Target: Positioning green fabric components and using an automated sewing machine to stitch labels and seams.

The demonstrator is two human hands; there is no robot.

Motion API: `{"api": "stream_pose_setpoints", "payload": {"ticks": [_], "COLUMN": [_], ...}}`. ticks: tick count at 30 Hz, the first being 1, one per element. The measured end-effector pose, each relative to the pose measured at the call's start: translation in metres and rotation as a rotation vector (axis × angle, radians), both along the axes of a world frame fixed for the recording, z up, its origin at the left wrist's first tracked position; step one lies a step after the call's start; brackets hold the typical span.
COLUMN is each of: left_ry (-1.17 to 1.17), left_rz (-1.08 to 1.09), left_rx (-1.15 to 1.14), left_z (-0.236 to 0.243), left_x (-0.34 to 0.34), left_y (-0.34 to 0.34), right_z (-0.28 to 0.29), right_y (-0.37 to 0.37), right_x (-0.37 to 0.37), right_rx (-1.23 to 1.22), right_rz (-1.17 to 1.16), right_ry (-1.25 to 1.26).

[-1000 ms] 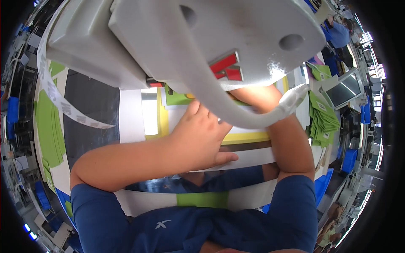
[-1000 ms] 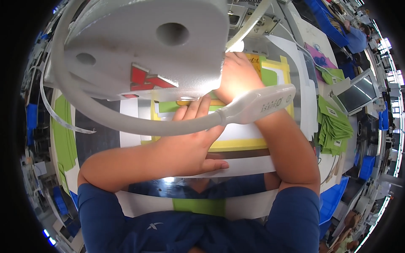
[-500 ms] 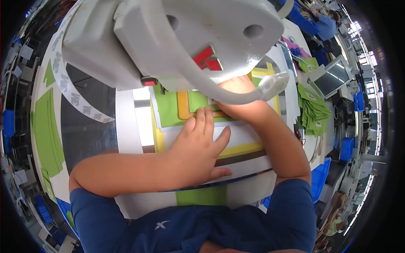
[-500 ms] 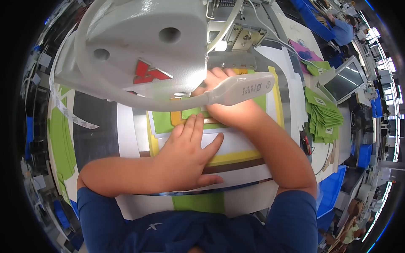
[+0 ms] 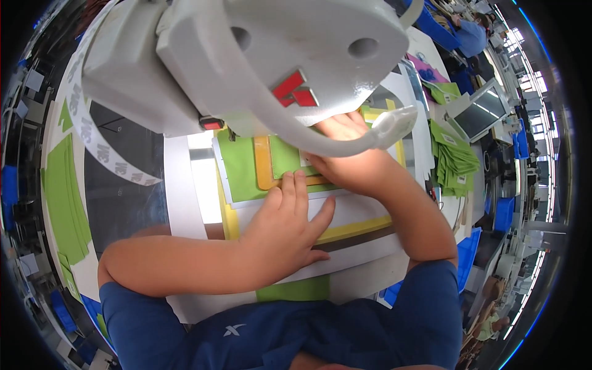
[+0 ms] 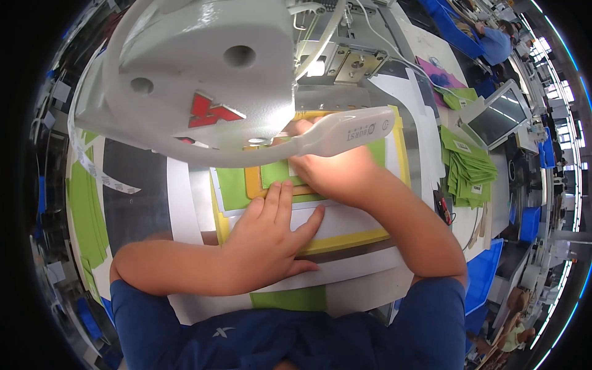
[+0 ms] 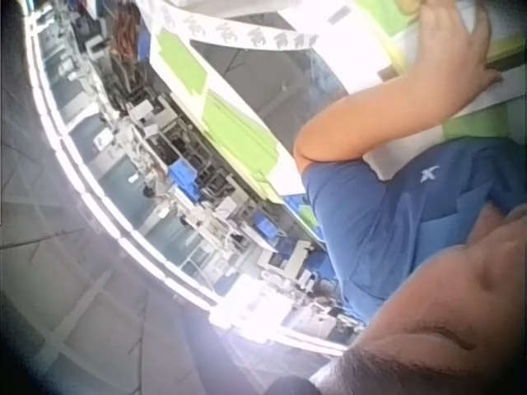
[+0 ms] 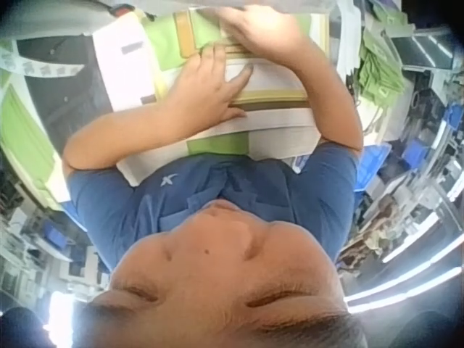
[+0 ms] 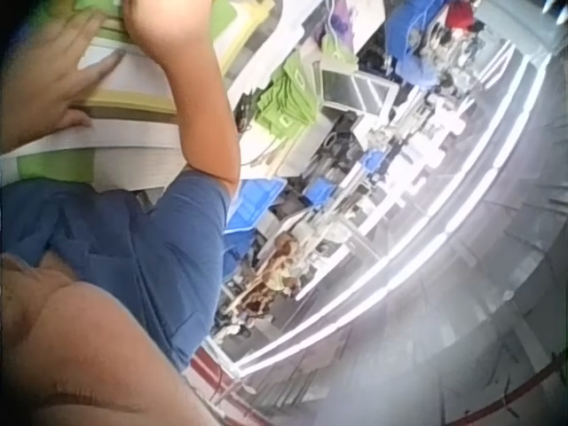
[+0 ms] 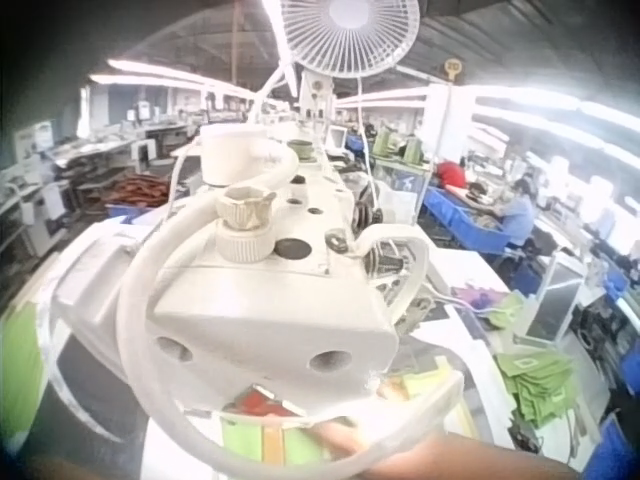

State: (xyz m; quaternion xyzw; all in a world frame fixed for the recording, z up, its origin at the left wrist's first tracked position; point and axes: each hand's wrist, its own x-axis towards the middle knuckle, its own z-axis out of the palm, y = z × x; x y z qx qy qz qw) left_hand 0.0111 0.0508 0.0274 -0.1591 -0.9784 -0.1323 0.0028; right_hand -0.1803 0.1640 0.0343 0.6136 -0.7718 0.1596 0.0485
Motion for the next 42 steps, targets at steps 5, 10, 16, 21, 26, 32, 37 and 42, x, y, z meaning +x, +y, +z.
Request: {"api": "stream_pose_setpoints", "payload": {"ticks": [5, 10, 16, 21, 26, 32, 37, 42], "left_ry": [0.038, -0.069, -0.036, -0.077, -0.102, -0.061, -0.024, 0.016], "left_rz": [0.099, 0.120, 0.046, 0.061, 0.069, 0.024, -0.009, 0.034], "left_rx": [-0.076, -0.052, -0.048, 0.063, 0.027, -0.086, -0.045, 0.072], "left_z": [0.009, 0.012, 0.030, 0.024, 0.010, -0.001, 0.000, -0.008], "left_x": [-0.005, -0.011, -0.042, -0.068, -0.089, -0.084, -0.094, -0.105], "left_y": [-0.004, -0.008, -0.023, -0.014, -0.002, -0.011, -0.010, -0.012], "right_z": [0.019, 0.013, -0.004, -0.013, -0.015, -0.023, -0.033, -0.032], "right_y": [0.038, 0.070, 0.077, 0.080, 0.083, 0.088, 0.088, 0.086], "right_x": [-0.026, -0.035, -0.039, -0.044, -0.045, -0.057, -0.057, -0.057], "right_rx": [-0.066, 0.149, -0.021, -0.062, -0.065, -0.100, -0.186, -0.191], "right_rz": [-0.028, -0.218, -0.139, -0.121, -0.117, -0.153, -0.192, -0.147], "right_ry": [0.027, -0.199, -0.199, -0.256, -0.220, -0.169, -0.158, -0.160]}}
